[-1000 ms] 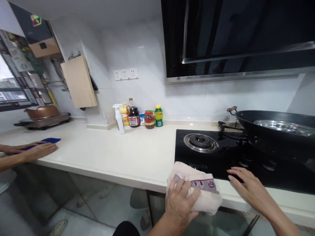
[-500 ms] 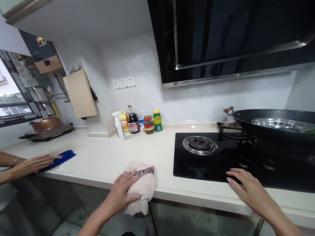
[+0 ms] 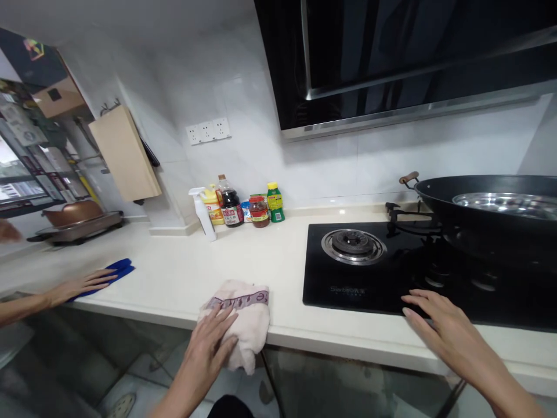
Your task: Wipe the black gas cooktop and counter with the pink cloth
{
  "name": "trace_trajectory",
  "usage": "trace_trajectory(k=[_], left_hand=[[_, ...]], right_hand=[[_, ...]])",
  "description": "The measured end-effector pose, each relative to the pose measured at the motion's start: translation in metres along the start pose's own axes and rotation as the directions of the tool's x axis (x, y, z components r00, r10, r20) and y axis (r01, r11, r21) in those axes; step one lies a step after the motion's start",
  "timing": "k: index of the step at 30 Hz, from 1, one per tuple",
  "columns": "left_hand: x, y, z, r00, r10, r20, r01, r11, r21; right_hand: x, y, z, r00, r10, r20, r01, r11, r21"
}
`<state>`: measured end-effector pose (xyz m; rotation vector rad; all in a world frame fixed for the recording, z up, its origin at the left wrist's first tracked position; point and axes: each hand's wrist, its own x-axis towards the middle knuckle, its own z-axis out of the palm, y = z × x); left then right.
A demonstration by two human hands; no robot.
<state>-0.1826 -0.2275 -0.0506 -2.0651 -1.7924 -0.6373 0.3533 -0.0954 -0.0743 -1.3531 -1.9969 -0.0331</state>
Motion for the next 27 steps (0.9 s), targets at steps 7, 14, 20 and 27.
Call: trace_trajectory(k=[7,14,20,27], left_hand=[[0.025,0.035,-0.02,0.926,-0.177,0.335,0.165,0.984,0.064],[0.099,0.039,-0.011,0.794,-0.358,0.49,0.316,0.933,0.17],[0.186,0.046,0.028,0.757,-0.408,0.511,0.368,0.912,0.184],[0.228,0.116,0.063,0.787,-0.236,0.57,0.249,0.967,0.057]], right_hand=[[0.001,0.0,-0.002,0.999,0.015,0.037,-0.015,1.0,-0.002],[0.003,0.0,0.001,0.999,0.015,0.028,-0.015,1.0,-0.01],[0.003,0.0,0.003,0.999,0.027,0.018,-0.027,1.0,-0.008],[0.003,0.004,0.003,1.0,0.018,0.009,-0.018,1.0,0.002]])
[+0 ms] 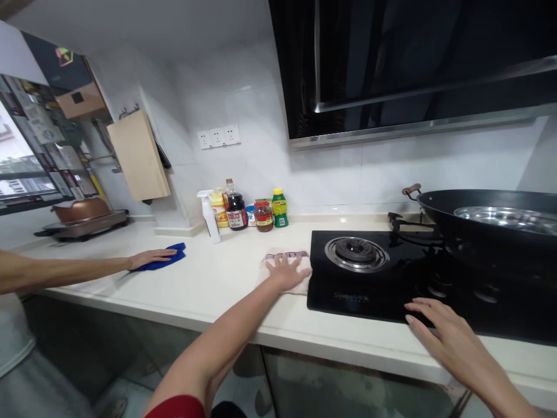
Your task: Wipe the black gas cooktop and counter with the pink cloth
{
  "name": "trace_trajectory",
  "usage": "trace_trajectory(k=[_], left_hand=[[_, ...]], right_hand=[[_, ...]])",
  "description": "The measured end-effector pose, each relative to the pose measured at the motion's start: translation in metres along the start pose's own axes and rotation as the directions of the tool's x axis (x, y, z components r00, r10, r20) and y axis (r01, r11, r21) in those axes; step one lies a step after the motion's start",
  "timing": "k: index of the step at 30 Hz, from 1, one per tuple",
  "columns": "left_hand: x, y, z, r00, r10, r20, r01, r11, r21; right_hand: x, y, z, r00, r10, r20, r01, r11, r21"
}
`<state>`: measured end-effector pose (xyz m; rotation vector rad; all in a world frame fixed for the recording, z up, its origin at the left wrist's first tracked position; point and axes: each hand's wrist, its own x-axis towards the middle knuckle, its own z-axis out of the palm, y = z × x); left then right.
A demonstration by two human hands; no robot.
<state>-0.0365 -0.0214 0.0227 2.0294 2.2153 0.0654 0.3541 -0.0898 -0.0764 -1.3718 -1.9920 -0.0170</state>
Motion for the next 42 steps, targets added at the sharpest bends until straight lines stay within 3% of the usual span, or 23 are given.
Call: trace_trajectory(k=[4,10,12,14,17,21,26,31,36,39,42], left_hand=[[-0.046,0.006,0.008,0.985,0.174,0.015,-0.174,0.985,-0.002],[-0.142,-0.058,0.007,0.921,0.389,-0.007,-0.389,0.921,0.028],[-0.156,-0.082,0.003,0.931,0.366,-0.009,-0.365,0.93,0.048],[-0.154,-0.101,-0.002,0.966,0.26,0.008,-0.26,0.964,0.059],[-0.122,-0.121,-0.007,0.999,0.041,0.005,-0.041,0.997,0.069],[-0.045,-0.127,-0.011,0.989,-0.133,-0.069,0.138,0.987,0.086],[0.066,-0.1,-0.015,0.977,-0.2,-0.072,0.206,0.976,0.075],[0.149,-0.051,-0.014,0.985,-0.156,-0.076,0.159,0.987,0.037],[0.183,-0.001,-0.005,0.997,0.027,-0.07,-0.027,1.0,0.002],[0.179,0.015,-0.002,0.993,0.1,-0.057,-0.101,0.995,-0.011],[0.157,0.014,-0.001,0.986,0.162,-0.042,-0.162,0.987,-0.005]], right_hand=[[-0.002,0.002,-0.001,1.0,-0.002,0.014,0.002,1.0,-0.001],[-0.006,0.004,0.001,1.0,-0.019,-0.004,0.019,1.0,-0.007],[-0.007,0.005,0.003,0.999,-0.03,-0.026,0.03,1.0,-0.011],[-0.008,0.005,0.007,0.998,-0.035,-0.051,0.035,0.999,-0.016],[-0.01,0.005,0.012,0.993,-0.039,-0.116,0.036,0.999,-0.027],[-0.014,0.008,0.013,0.994,-0.071,-0.088,0.068,0.997,-0.036],[-0.017,0.013,0.011,0.999,-0.034,0.011,0.034,0.999,-0.003],[-0.013,0.008,0.011,0.997,-0.03,-0.076,0.027,0.999,-0.04],[-0.008,-0.006,0.001,0.996,-0.056,-0.063,0.052,0.997,-0.064],[-0.007,-0.007,-0.003,0.993,-0.093,-0.075,0.086,0.992,-0.095],[-0.009,-0.002,-0.002,0.986,-0.159,-0.06,0.151,0.981,-0.119]])
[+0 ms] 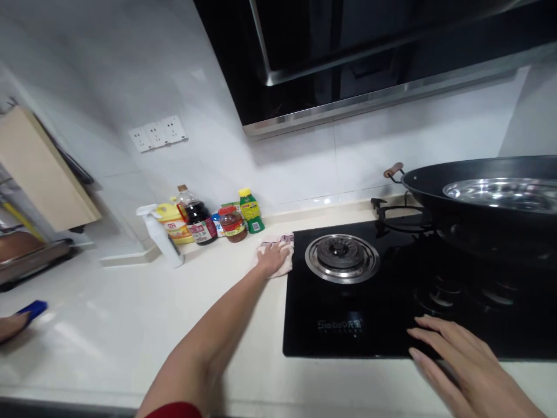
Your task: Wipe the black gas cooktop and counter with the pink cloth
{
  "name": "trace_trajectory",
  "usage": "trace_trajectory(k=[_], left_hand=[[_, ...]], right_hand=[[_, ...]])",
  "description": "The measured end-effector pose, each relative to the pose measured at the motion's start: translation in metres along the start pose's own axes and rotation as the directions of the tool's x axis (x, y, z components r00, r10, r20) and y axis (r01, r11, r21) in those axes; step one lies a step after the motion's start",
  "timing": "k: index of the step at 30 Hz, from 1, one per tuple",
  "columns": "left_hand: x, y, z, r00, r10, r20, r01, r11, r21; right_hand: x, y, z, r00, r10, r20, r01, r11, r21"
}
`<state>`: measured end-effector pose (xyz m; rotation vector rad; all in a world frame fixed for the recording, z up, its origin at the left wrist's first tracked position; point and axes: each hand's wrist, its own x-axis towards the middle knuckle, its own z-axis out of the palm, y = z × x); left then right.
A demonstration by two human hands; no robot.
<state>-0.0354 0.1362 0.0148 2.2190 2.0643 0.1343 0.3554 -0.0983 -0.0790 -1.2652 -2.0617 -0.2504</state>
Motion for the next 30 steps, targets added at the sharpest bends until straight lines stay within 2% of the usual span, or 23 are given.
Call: trace_trajectory(k=[2,5,10,12,14,16,18,21,24,27,30], left_hand=[[-0.025,-0.001,0.0,0.999,0.043,0.012,-0.043,0.999,0.006],[-0.078,0.0,0.001,0.996,0.089,0.022,-0.09,0.996,0.015],[-0.193,0.004,0.003,0.984,0.171,0.041,-0.172,0.985,0.023],[-0.236,0.004,0.003,0.966,0.249,0.063,-0.25,0.968,0.005],[-0.268,0.006,0.001,0.946,0.313,0.088,-0.312,0.95,-0.028],[-0.286,0.011,-0.001,0.929,0.353,0.11,-0.349,0.935,-0.054],[-0.289,0.021,-0.003,0.92,0.366,0.139,-0.359,0.931,-0.069],[-0.27,0.041,-0.006,0.914,0.362,0.182,-0.35,0.932,-0.095],[-0.229,0.059,-0.008,0.919,0.345,0.193,-0.329,0.938,-0.107],[-0.179,0.069,-0.007,0.943,0.262,0.205,-0.254,0.965,-0.064],[-0.137,0.076,-0.005,0.971,0.175,0.162,-0.173,0.985,-0.025]], right_hand=[[-0.001,0.003,0.003,1.0,-0.017,-0.016,0.018,1.0,0.007],[-0.002,0.002,0.007,0.997,0.022,-0.078,-0.02,1.0,0.02],[-0.003,-0.004,0.01,0.993,0.058,-0.103,-0.055,0.998,0.031],[-0.002,-0.005,0.01,0.994,0.067,-0.089,-0.064,0.997,0.035],[0.0,-0.006,0.01,0.994,0.07,-0.089,-0.067,0.997,0.032],[0.001,-0.008,0.01,0.992,0.067,-0.102,-0.065,0.998,0.026],[0.003,-0.009,0.01,0.991,0.071,-0.112,-0.069,0.997,0.021],[0.004,-0.01,0.01,0.992,0.092,-0.091,-0.09,0.995,0.031],[0.004,-0.011,0.008,0.991,0.12,-0.052,-0.117,0.992,0.052],[0.005,-0.012,0.006,0.988,0.151,-0.03,-0.148,0.986,0.071],[0.007,-0.013,0.002,0.983,0.18,-0.014,-0.178,0.979,0.097]])
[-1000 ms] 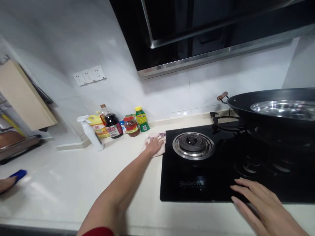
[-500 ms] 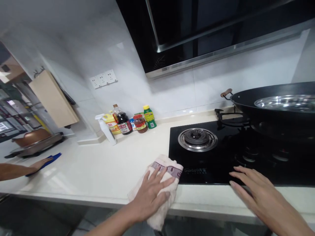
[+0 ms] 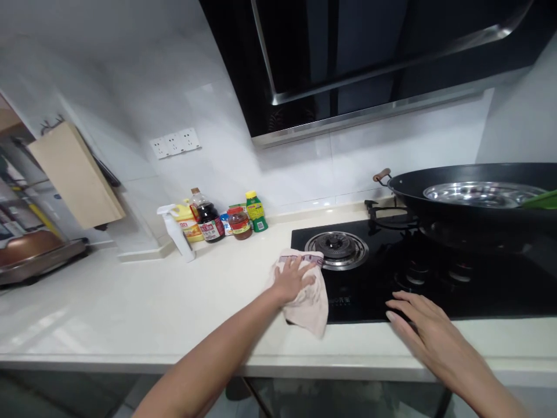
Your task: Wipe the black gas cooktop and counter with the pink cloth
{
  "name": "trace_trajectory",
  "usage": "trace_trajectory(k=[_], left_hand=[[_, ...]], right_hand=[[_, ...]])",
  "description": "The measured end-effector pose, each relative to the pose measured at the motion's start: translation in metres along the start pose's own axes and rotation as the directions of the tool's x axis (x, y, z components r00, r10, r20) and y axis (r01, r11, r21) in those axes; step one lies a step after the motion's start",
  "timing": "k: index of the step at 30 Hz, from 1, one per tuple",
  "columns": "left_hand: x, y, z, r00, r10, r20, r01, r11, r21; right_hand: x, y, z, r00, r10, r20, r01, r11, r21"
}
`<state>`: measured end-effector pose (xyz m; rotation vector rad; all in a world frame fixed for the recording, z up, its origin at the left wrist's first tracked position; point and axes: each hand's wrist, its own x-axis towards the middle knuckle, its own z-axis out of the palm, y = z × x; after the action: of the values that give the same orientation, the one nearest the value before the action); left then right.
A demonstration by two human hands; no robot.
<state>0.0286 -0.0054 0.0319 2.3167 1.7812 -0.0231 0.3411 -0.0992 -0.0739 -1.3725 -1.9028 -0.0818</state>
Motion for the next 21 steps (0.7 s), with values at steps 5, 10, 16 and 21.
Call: trace_trajectory(k=[5,10,16,21], left_hand=[[0.02,0.011,0.003,0.996,-0.071,-0.062,0.073,0.997,0.03],[-0.013,0.031,0.015,0.998,0.024,-0.058,-0.022,0.999,0.043],[-0.044,0.079,0.043,0.953,0.299,-0.05,-0.302,0.952,-0.045],[-0.033,0.122,0.061,0.867,0.485,-0.117,-0.498,0.858,-0.13]], right_hand=[[0.003,-0.006,-0.005,0.993,0.115,0.012,-0.115,0.989,0.093],[0.004,-0.01,-0.007,0.988,0.152,-0.004,-0.15,0.975,0.167],[0.004,-0.006,-0.011,0.991,0.13,0.012,-0.129,0.959,0.253],[0.008,0.002,-0.007,0.992,0.099,-0.085,-0.066,0.944,0.324]])
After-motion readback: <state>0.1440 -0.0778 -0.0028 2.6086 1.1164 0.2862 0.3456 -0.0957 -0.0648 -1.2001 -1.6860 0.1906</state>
